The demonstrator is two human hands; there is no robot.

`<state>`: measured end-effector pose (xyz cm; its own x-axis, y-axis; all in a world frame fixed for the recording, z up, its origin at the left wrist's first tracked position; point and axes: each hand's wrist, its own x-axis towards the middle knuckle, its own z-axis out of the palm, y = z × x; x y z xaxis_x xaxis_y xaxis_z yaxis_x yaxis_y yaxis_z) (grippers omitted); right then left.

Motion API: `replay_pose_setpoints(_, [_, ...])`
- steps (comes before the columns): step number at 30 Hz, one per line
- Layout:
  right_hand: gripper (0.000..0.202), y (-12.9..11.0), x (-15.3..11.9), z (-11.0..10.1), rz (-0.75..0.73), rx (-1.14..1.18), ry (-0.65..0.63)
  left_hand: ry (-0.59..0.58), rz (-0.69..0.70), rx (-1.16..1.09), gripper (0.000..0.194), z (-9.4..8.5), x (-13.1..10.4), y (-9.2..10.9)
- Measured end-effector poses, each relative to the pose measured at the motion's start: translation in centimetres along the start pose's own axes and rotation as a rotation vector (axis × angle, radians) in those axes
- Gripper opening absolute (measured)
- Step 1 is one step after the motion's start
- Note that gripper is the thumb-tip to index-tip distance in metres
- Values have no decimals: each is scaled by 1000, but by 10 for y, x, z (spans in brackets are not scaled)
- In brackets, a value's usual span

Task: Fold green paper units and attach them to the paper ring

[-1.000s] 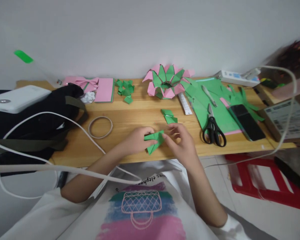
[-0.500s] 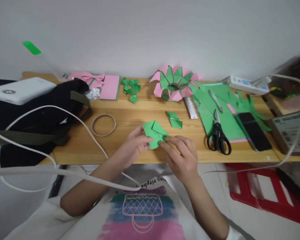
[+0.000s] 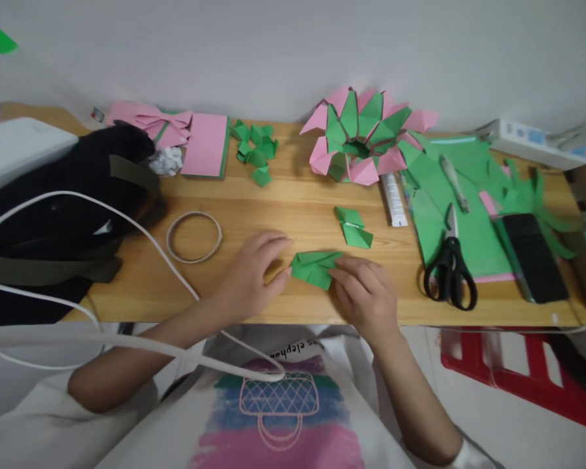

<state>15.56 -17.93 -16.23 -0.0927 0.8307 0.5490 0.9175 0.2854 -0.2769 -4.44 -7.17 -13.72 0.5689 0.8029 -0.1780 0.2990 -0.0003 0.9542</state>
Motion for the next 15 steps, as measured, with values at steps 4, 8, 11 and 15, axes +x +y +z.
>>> replay_pose_setpoints(4, [18, 6, -2, 5, 10, -21, -50, -428, 559, 789, 38, -18, 7, -6])
replay_pose_setpoints(8, [20, 2, -2, 3, 31, -33, -88, -556, 706, 934, 55, -26, 14, -14])
replay_pose_setpoints(11, [22, -2, -4, 0, 27, -20, -129, -563, 738, 899, 55, -28, 17, -19])
replay_pose_setpoints(15, [20, -2, -6, -1, 65, 59, -137, -554, 762, 832, 48, -30, 21, -22])
